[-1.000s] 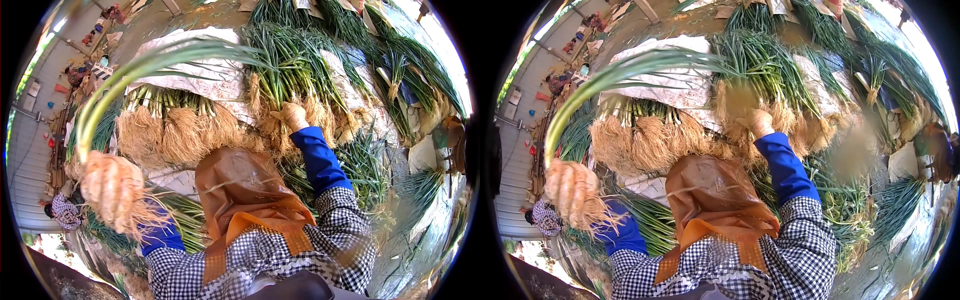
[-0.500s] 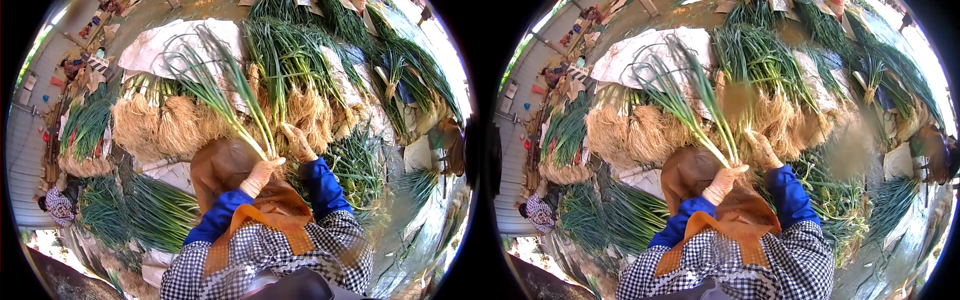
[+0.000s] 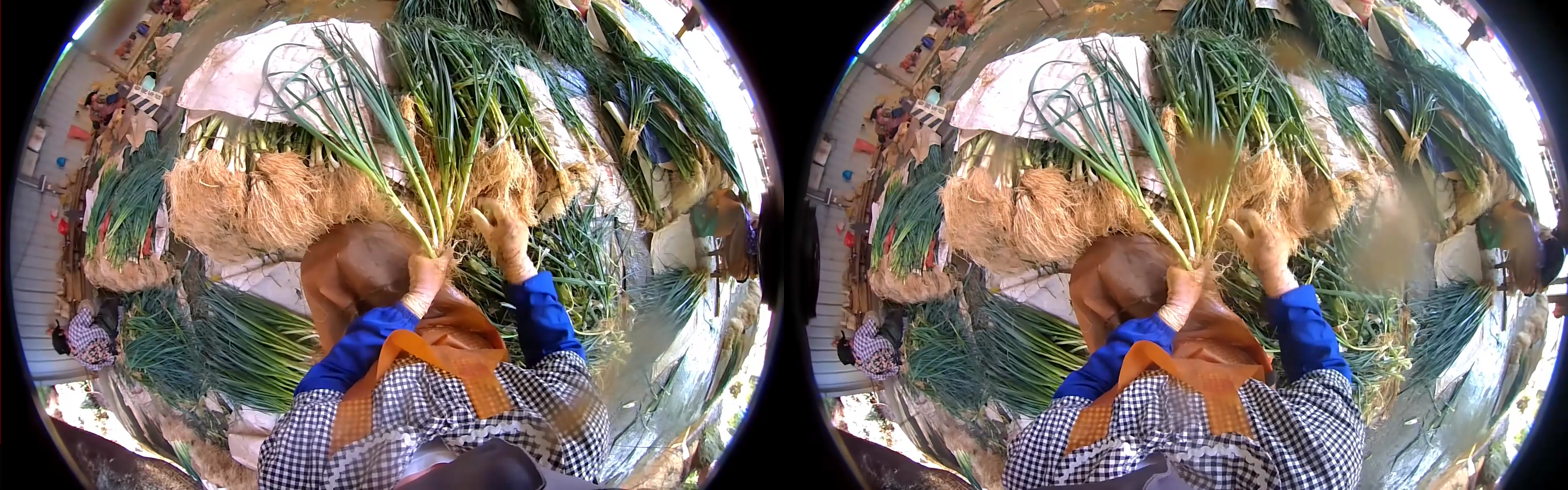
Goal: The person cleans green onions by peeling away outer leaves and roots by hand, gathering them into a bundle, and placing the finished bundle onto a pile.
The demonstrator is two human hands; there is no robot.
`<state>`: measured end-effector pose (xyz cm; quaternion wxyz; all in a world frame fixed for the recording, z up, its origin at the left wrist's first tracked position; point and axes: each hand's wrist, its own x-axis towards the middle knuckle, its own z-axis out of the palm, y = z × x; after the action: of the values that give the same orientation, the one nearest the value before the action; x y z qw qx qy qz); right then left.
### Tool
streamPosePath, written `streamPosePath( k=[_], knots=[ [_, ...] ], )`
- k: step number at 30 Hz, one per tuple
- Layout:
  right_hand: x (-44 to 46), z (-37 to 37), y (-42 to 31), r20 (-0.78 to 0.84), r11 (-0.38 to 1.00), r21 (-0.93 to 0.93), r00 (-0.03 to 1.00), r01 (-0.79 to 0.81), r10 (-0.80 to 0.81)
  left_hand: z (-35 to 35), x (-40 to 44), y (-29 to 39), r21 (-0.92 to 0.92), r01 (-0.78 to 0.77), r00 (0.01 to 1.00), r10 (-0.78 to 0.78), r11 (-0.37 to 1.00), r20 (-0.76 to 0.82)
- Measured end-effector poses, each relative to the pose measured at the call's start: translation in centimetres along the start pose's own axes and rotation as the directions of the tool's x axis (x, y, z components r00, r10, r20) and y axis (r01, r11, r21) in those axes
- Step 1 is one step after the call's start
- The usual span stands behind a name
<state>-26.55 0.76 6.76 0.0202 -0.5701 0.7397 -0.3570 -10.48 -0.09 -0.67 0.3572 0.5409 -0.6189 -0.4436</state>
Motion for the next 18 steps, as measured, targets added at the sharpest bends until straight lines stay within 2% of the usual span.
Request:
streamPosePath(
  k=[1,2,4,6,8,10,12,13,14,16,17,18],
  knots=[
    [1.3,0.2,-0.4,0.001,1.000,0.000,1.000,-0.002,0.002,-0.1,-0.1,0.1,-0.008,-0.001,0.999,0.001,1.000,0.049],
    [2.6,0.5,-0.8,0.133,0.997,-0.005,0.988,-0.077,0.077,-0.1,-0.1,0.2,-0.005,-0.003,0.999,0.003,1.000,0.051],
    [3.1,1.3,-0.9,0.252,0.989,-0.013,0.957,-0.148,0.147,-0.1,-0.1,0.7,0.084,-0.013,1.000,0.012,0.996,0.012],
    [3.0,3.6,0.0,0.353,0.971,-0.216,0.935,0.106,-0.023,-0.2,0.3,0.8,0.081,-0.021,1.000,0.020,0.997,0.014],
    [1.5,4.2,0.0,0.125,0.975,-0.120,0.977,0.189,-0.174,0.1,0.3,-0.1,0.174,-0.183,0.977,0.198,0.968,-0.075],
    [1.2,6.9,2.9,0.072,0.993,0.114,0.997,0.032,-0.041,0.3,0.4,-0.1,0.178,-0.170,0.981,0.183,0.969,-0.060],
    [3.5,2.0,-1.4,0.156,0.998,-0.053,0.987,0.040,-0.031,0.1,-0.1,0.2,0.199,-0.224,0.971,0.237,0.954,-0.041],
    [4.6,2.1,-0.9,0.370,0.992,-0.108,0.924,-0.060,0.096,0.3,0.0,0.1,0.157,-0.218,0.972,0.228,0.963,-0.051],
    [5.2,2.7,0.1,0.363,0.992,-0.108,0.927,-0.064,0.100,0.3,0.0,0.0,0.157,-0.225,0.971,0.234,0.962,-0.047],
    [5.0,6.4,4.4,0.232,0.984,0.065,0.956,0.168,-0.179,0.3,0.0,0.0,0.218,-0.260,0.962,0.271,0.941,-0.021],
    [4.7,8.7,6.7,0.330,0.880,0.468,0.940,-0.081,-0.089,0.1,0.0,0.3,0.228,-0.246,0.967,0.253,0.942,-0.003],
    [4.3,10.9,9.0,0.422,0.578,0.739,0.907,-0.346,0.003,0.0,0.1,0.7,0.228,-0.248,0.967,0.256,0.942,-0.009]
  ],
)
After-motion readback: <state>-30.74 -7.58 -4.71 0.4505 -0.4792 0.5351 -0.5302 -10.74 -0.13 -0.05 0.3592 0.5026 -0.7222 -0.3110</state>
